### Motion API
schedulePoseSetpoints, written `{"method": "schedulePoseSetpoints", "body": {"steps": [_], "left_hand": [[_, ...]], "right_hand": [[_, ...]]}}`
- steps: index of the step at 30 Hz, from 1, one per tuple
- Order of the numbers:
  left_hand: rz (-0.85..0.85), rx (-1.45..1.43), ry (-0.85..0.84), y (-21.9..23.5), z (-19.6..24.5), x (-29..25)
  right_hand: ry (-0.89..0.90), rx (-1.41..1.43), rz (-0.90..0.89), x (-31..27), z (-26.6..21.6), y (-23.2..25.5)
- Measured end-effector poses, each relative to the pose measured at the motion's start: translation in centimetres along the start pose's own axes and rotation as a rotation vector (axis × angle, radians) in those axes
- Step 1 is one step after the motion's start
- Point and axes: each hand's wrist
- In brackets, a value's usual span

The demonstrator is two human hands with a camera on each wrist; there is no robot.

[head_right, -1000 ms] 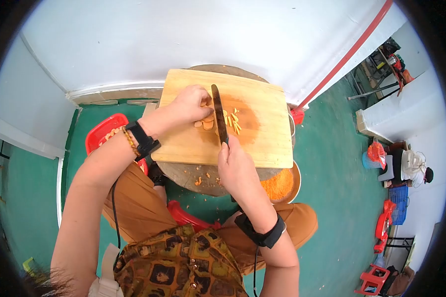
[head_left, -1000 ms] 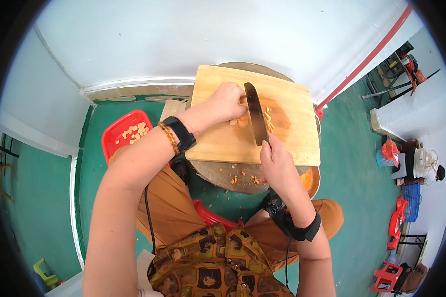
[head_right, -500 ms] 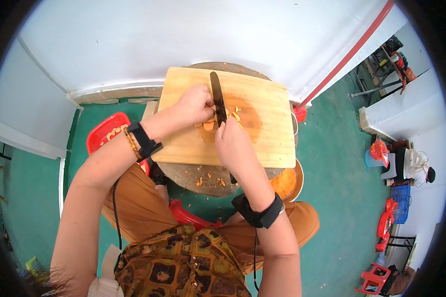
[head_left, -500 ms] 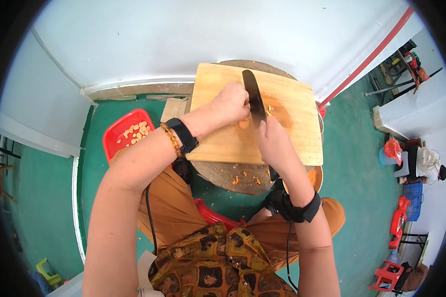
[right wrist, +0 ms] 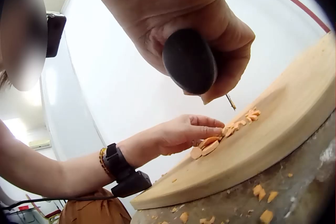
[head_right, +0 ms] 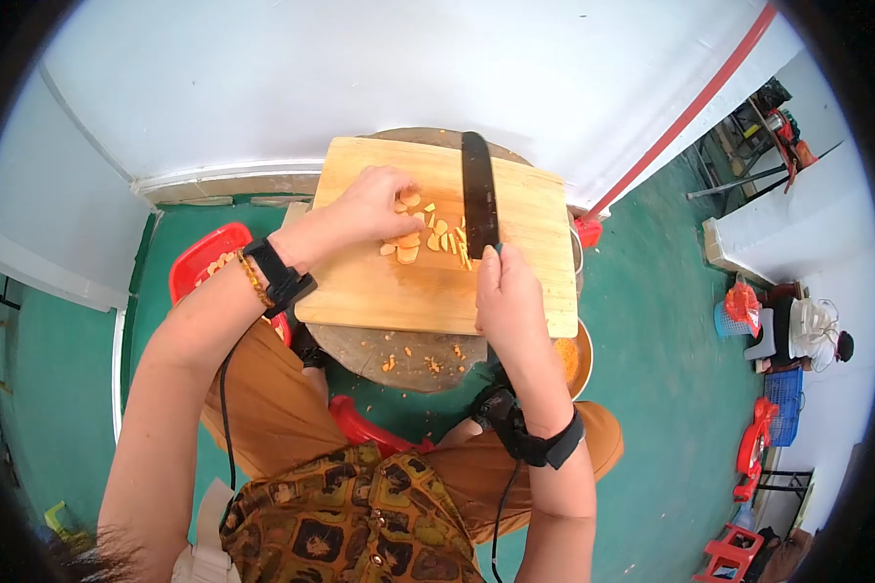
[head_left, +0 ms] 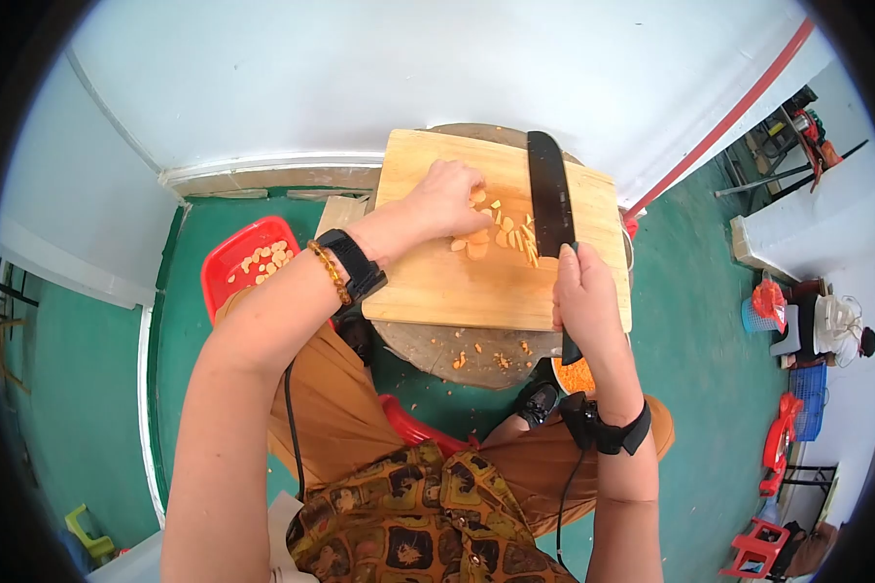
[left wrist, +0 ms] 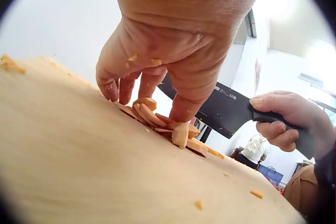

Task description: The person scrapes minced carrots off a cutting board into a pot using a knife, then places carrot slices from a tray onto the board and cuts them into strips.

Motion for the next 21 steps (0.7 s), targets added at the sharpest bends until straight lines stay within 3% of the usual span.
{"method": "schedulePoseSetpoints", "body": {"steps": [3,6,10,15,18,21], "left_hand": [[-0.113,0.067,0.036,0.4,0.6,0.2],[0.017,0.046,-0.032,0.0,0.7,-0.5],[-0.024,0.003,-0.021,0.0,0.9,-0.5],[-0.107,0.009,0.025,0.0,0.7,0.0],[-0.019,0.013,-0.055,-0.5,0.4,-0.5],[-0.060,-0.020,-0.036,-0.2,1.2,-0.7]], "right_hand": [[-0.029,-0.036,-0.010,-0.1,-0.6,-0.9],[0.064,-0.129,0.014,0.9,-0.5,-1.6],[0.147,-0.220,0.048,2.3,-0.1,-2.5],[0.076,-0.314,0.002,3.4,0.7,-3.0],[0.100,-0.320,-0.013,3.8,0.6,-3.0],[0.183,-0.457,0.006,3.2,-0.3,-3.4]]}}
Point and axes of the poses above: each hand's wrist, its own x-axis towards the middle knuckle, its own y-axis out of the back of the hand, z = x × y, and after that the axes turned 1 degree about z, right-handed
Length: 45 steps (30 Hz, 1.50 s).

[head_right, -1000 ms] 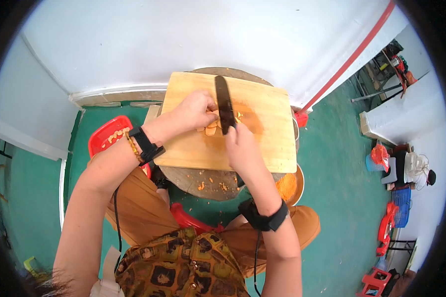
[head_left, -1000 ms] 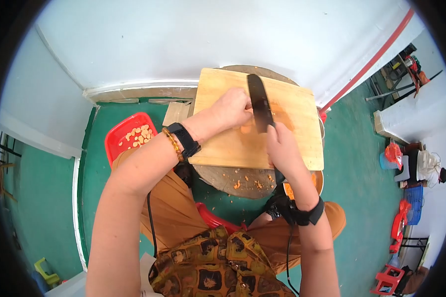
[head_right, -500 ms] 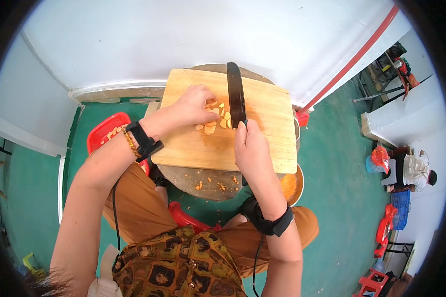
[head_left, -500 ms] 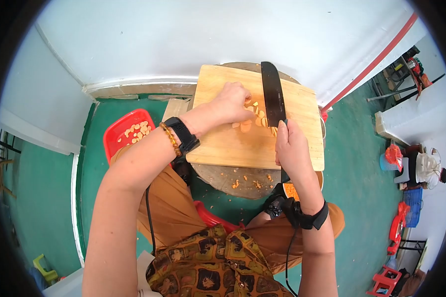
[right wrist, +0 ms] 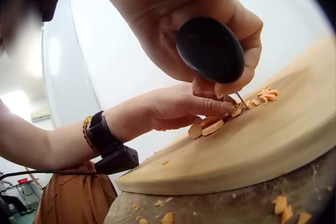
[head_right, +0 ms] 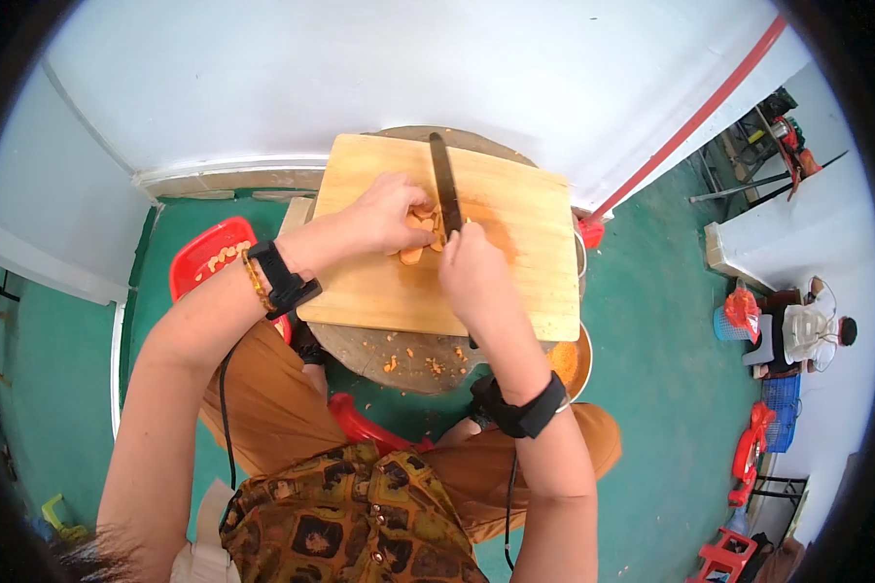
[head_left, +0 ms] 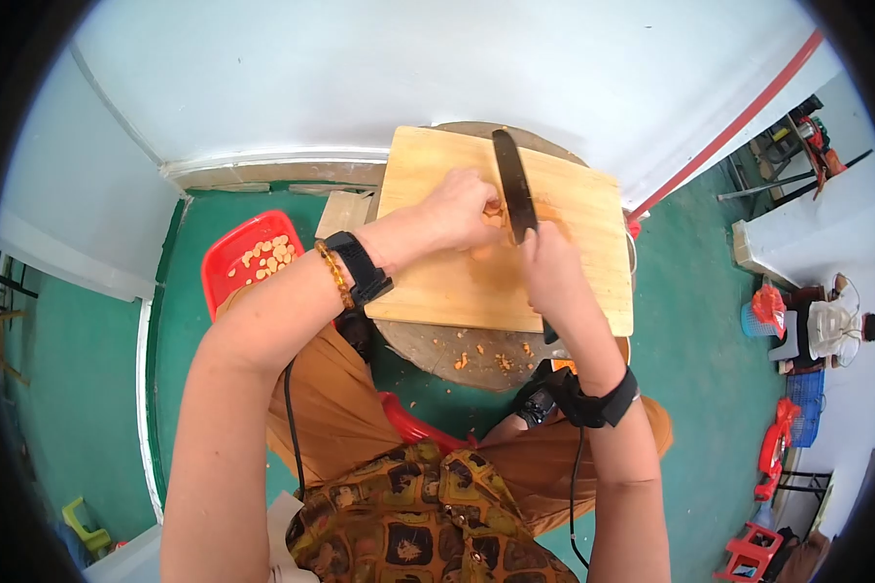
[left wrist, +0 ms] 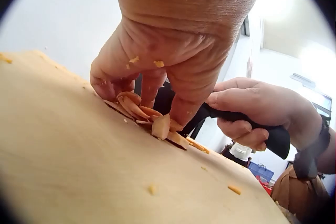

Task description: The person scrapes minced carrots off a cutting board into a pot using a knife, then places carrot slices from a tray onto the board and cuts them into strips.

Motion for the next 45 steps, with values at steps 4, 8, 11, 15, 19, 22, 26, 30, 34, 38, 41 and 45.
{"method": "schedulePoseSetpoints", "body": {"steps": [4,8,11,15,19,22,26,30,34,38,41,45], "left_hand": [[0.037,0.007,-0.037,-0.3,0.6,-0.4],[0.073,0.073,-0.081,-1.2,0.5,-0.7],[0.066,0.107,-0.106,-1.5,0.3,-0.7],[-0.001,0.057,-0.143,-1.4,-0.3,-1.1],[-0.100,0.044,-0.097,0.3,0.6,-1.0],[0.071,0.047,-0.026,0.5,1.7,-1.6],[0.179,-0.164,0.052,0.4,2.4,-0.9],[0.112,-0.550,0.277,0.9,3.4,-0.8],[0.120,-0.598,0.272,0.1,2.3,0.1],[0.094,-0.530,0.237,0.0,1.8,0.2],[0.055,-0.488,0.213,0.1,1.6,0.5],[0.105,-0.306,0.138,0.9,1.1,0.8]], "right_hand": [[0.081,-0.068,0.037,0.0,0.0,-0.5],[-0.006,0.063,-0.018,0.9,1.3,-0.8],[-0.076,0.242,-0.048,1.3,2.3,-0.5],[-0.203,0.505,-0.127,-0.1,1.4,2.0],[-0.163,0.452,-0.103,-0.6,1.1,2.6],[-0.119,0.395,-0.106,-0.8,0.9,2.3],[-0.103,0.511,-0.088,-1.2,0.5,1.5],[-0.087,0.641,-0.056,-1.6,-0.3,1.8],[-0.112,0.721,-0.081,-1.8,-0.4,2.5],[-0.116,0.715,-0.075,-2.0,0.0,3.2],[-0.094,0.653,-0.061,-2.0,0.8,3.4],[-0.038,0.533,0.002,-1.7,2.3,2.3]]}}
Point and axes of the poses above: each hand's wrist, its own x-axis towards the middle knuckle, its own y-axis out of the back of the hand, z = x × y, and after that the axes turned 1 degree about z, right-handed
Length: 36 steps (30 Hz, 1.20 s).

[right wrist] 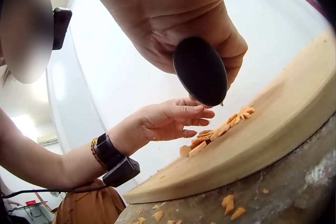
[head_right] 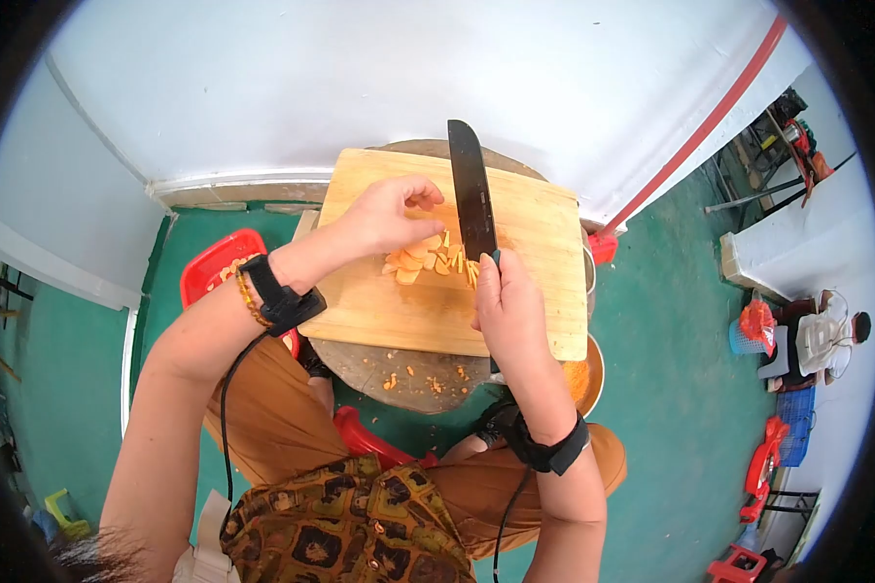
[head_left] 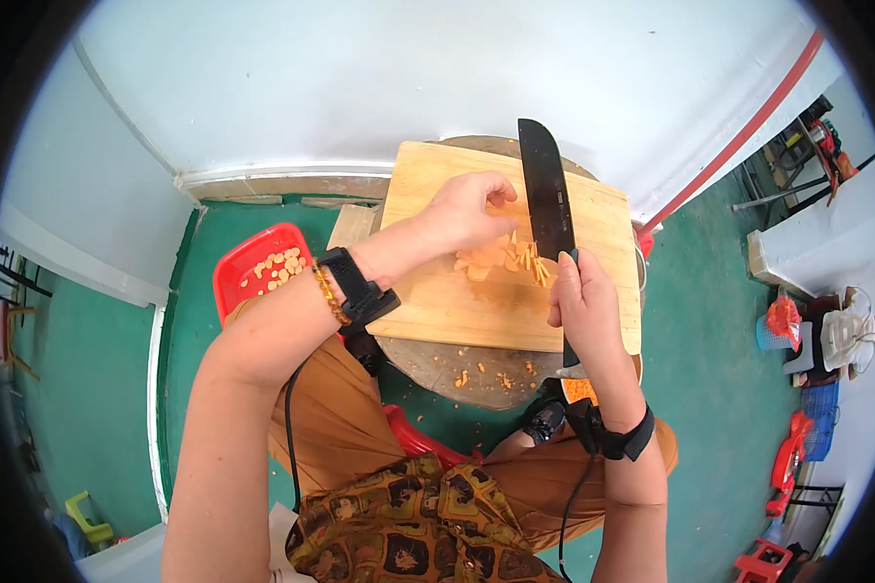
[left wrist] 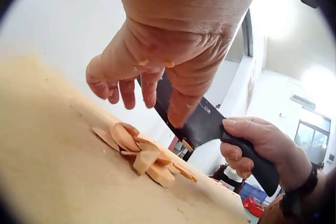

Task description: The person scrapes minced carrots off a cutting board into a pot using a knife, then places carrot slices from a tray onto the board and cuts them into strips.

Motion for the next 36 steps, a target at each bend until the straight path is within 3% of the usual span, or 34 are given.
{"method": "schedulePoseSetpoints", "body": {"steps": [3,6,9,21,24,27,31,36], "left_hand": [[-0.119,0.294,-0.036,1.0,0.7,-0.7],[-0.277,0.339,-0.038,0.6,-0.1,-1.0],[-0.188,0.404,-0.192,0.0,-0.7,-1.7],[-0.092,0.321,-0.219,-0.4,-0.3,-2.0],[0.098,0.245,-0.320,-1.1,-1.1,-1.9],[-0.122,0.398,-0.246,-0.4,-0.6,-1.7],[-0.128,0.371,-0.244,-0.4,-0.6,-1.5],[-0.084,0.259,-0.322,-0.5,-0.4,-1.4]], "right_hand": [[0.002,-0.005,0.019,-0.1,0.7,-0.2],[-0.018,-0.049,-0.013,-0.4,0.3,-0.3],[0.008,-0.124,-0.061,-0.7,0.2,-0.5],[0.091,-0.284,-0.110,-1.5,-0.4,-1.2],[0.143,-0.362,-0.095,-1.6,-0.9,-1.2],[0.072,-0.340,-0.148,-1.5,-2.1,-0.8],[0.085,-0.334,-0.176,-1.0,-2.1,-0.9],[0.205,-0.392,-0.076,0.4,-1.0,-2.7]]}}
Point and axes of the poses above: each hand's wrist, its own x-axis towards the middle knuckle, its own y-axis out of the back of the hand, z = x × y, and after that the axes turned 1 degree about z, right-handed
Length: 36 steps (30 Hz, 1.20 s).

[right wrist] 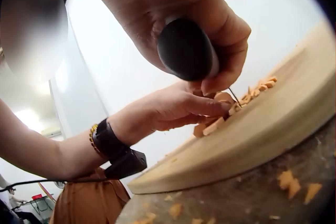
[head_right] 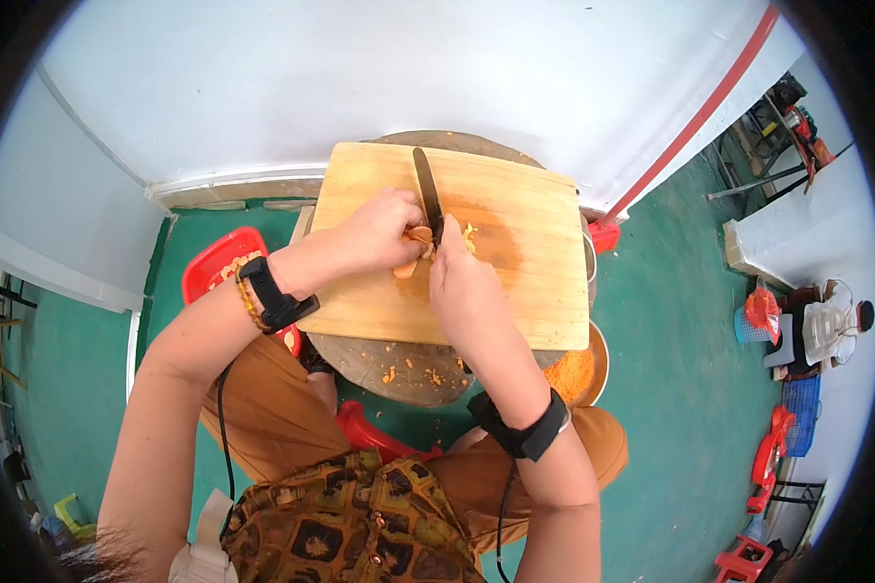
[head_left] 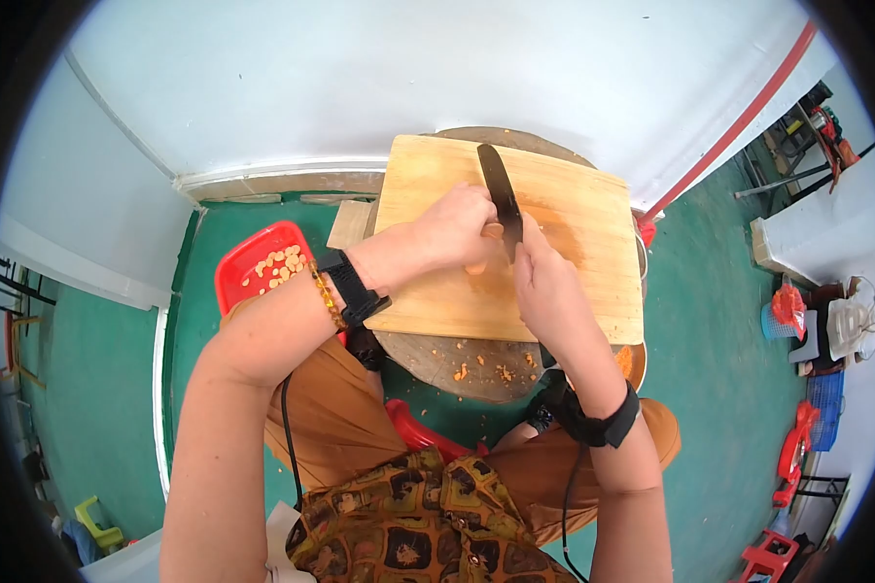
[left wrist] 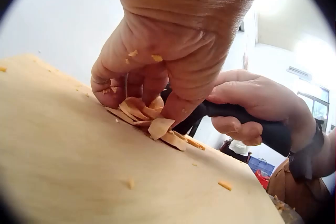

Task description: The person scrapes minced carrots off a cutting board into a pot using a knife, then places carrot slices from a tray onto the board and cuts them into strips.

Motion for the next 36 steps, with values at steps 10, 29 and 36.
{"method": "schedulePoseSetpoints", "body": {"steps": [10,29,36], "left_hand": [[-0.114,0.019,0.168,-0.3,-0.9,-0.3],[-0.103,0.035,0.178,0.5,0.3,-0.5],[-0.050,-0.092,0.316,1.0,1.2,-0.7]], "right_hand": [[-0.220,0.412,-0.019,0.2,0.3,0.5],[-0.165,0.135,-0.091,-2.2,-1.0,2.3],[-0.147,0.152,-0.070,-2.2,-1.0,2.2]]}}
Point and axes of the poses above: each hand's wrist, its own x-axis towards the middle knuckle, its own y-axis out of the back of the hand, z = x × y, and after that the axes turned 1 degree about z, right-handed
